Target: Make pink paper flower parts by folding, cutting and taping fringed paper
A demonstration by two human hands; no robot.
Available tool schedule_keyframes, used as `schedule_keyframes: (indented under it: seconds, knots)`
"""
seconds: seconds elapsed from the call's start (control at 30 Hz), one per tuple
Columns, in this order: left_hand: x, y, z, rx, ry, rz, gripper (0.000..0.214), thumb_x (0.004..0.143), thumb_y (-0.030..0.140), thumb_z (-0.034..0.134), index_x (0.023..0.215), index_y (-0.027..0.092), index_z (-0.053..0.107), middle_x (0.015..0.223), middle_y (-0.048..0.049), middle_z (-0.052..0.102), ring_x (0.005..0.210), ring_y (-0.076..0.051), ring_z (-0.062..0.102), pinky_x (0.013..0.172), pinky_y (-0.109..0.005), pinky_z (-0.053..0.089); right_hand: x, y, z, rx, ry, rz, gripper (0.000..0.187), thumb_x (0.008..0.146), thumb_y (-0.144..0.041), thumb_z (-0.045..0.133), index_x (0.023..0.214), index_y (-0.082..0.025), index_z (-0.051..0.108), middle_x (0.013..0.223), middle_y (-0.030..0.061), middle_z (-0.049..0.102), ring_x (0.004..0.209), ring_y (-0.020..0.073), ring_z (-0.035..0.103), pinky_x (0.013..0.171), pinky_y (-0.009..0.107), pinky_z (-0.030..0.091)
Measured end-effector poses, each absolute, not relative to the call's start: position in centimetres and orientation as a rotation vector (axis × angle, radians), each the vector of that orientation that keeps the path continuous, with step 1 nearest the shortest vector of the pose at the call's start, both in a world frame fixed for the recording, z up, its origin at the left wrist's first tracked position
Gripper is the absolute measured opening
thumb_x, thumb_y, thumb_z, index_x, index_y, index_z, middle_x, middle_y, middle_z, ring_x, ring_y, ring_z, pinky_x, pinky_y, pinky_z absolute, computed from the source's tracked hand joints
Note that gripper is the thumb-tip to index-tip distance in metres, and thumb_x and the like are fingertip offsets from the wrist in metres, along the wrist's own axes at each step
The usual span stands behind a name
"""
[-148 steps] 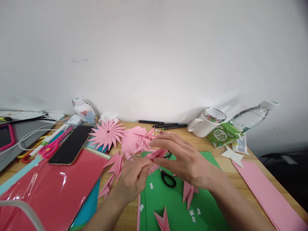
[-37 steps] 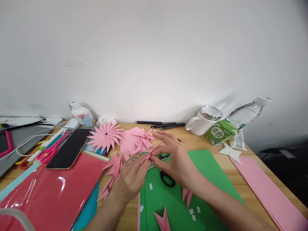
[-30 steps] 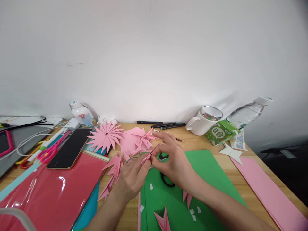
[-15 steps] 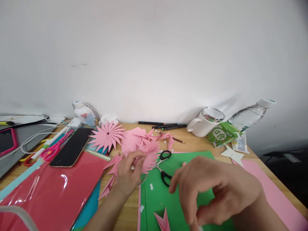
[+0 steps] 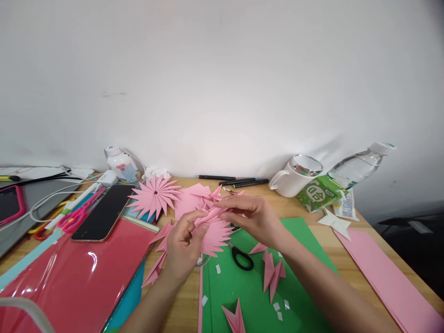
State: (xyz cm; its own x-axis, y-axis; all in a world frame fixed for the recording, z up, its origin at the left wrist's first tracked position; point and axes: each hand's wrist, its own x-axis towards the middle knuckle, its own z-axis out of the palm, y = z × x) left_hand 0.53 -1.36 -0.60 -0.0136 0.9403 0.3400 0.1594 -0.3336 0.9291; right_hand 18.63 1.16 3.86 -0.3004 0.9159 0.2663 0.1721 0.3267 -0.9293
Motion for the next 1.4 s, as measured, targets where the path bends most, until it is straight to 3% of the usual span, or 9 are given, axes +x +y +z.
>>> schedule_keyframes:
  seconds: [0.1, 0.23, 0.4, 0.77, 1.0, 1.2, 1.4]
  knots:
    - [0.6, -1.3, -0.5, 1.535, 1.165, 1.414, 0.021, 0.084, 0.036, 0.061, 0.092, 0.016, 0.066, 0.05, 0.0077, 0.035, 0.042, -0.007, 0.03, 0.041, -0.02, 0.021, 18.3, 1.2, 3.5, -1.023, -1.594, 1.115, 0.034, 0.075, -0.04, 0.073, 0.105, -0.022, 0.075, 0.076, 0.0021, 0.071, 0.059, 0.0131, 0.057, 0.055, 0.026, 0.049]
    - [0.6, -1.3, -0.6, 1.532, 1.142, 1.41, 0.019, 0.085, 0.034, 0.06, 0.091, 0.017, 0.065, 0.049, 0.0092, 0.031, 0.042, -0.007, 0.026, 0.041, -0.019, 0.02, 18.4, 1.3, 3.4, -1.01, -1.529, 1.202, 0.028, 0.07, -0.042, 0.078, 0.088, -0.02, 0.077, 0.076, 0.0032, 0.07, 0.062, 0.0133, 0.056, 0.056, 0.026, 0.048]
    - [0.5, -1.3, -1.5, 1.494, 1.128, 1.378, 0.022, 0.085, 0.037, 0.06, 0.09, 0.015, 0.065, 0.054, 0.0052, 0.044, 0.047, -0.008, 0.036, 0.046, -0.02, 0.028, 18.5, 1.6, 3.5, -1.008, -1.507, 1.276, 0.029, 0.067, -0.045, 0.08, 0.077, -0.018, 0.075, 0.071, 0.0021, 0.066, 0.058, 0.0114, 0.052, 0.053, 0.024, 0.042]
    - [0.7, -1.3, -1.4, 1.551, 1.12, 1.335, 0.023, 0.084, 0.039, 0.061, 0.089, 0.017, 0.066, 0.055, 0.0044, 0.044, 0.049, -0.01, 0.043, 0.048, -0.021, 0.036, 17.7, 1.4, 3.3, -1.036, -1.492, 1.403, 0.038, 0.062, -0.046, 0.082, 0.077, -0.016, 0.066, 0.062, -0.0038, 0.054, 0.05, 0.0062, 0.037, 0.046, 0.021, 0.027]
    - [0.7, -1.3, -1.5, 1.586, 1.183, 1.349, 0.02, 0.083, 0.036, 0.061, 0.088, 0.017, 0.065, 0.054, 0.0048, 0.043, 0.052, -0.012, 0.049, 0.048, -0.021, 0.037, 17.4, 1.2, 3.1, -1.078, -1.442, 1.414, 0.041, 0.057, -0.044, 0.085, 0.078, -0.016, 0.065, 0.06, -0.0053, 0.05, 0.051, 0.0068, 0.036, 0.047, 0.022, 0.027]
    - [0.9, -1.2, -1.4, 1.607, 1.139, 1.366, 0.016, 0.084, 0.032, 0.06, 0.088, 0.018, 0.065, 0.061, 0.0017, 0.055, 0.052, -0.011, 0.049, 0.049, -0.02, 0.04, 17.2, 1.1, 2.3, -1.095, -1.471, 1.324, 0.032, 0.065, -0.039, 0.08, 0.081, -0.016, 0.064, 0.066, -0.003, 0.055, 0.054, 0.0076, 0.041, 0.048, 0.021, 0.031]
    - [1.0, -1.4, -1.0, 1.613, 1.171, 1.353, 0.033, 0.087, 0.032, 0.057, 0.117, 0.018, 0.064, 0.053, 0.0045, 0.051, 0.043, -0.009, 0.041, 0.043, -0.02, 0.035, 17.2, 1.0, 2.0, -1.091, -1.486, 1.219, 0.03, 0.068, -0.034, 0.077, 0.088, -0.017, 0.063, 0.079, -0.0003, 0.06, 0.059, 0.0085, 0.045, 0.051, 0.02, 0.036]
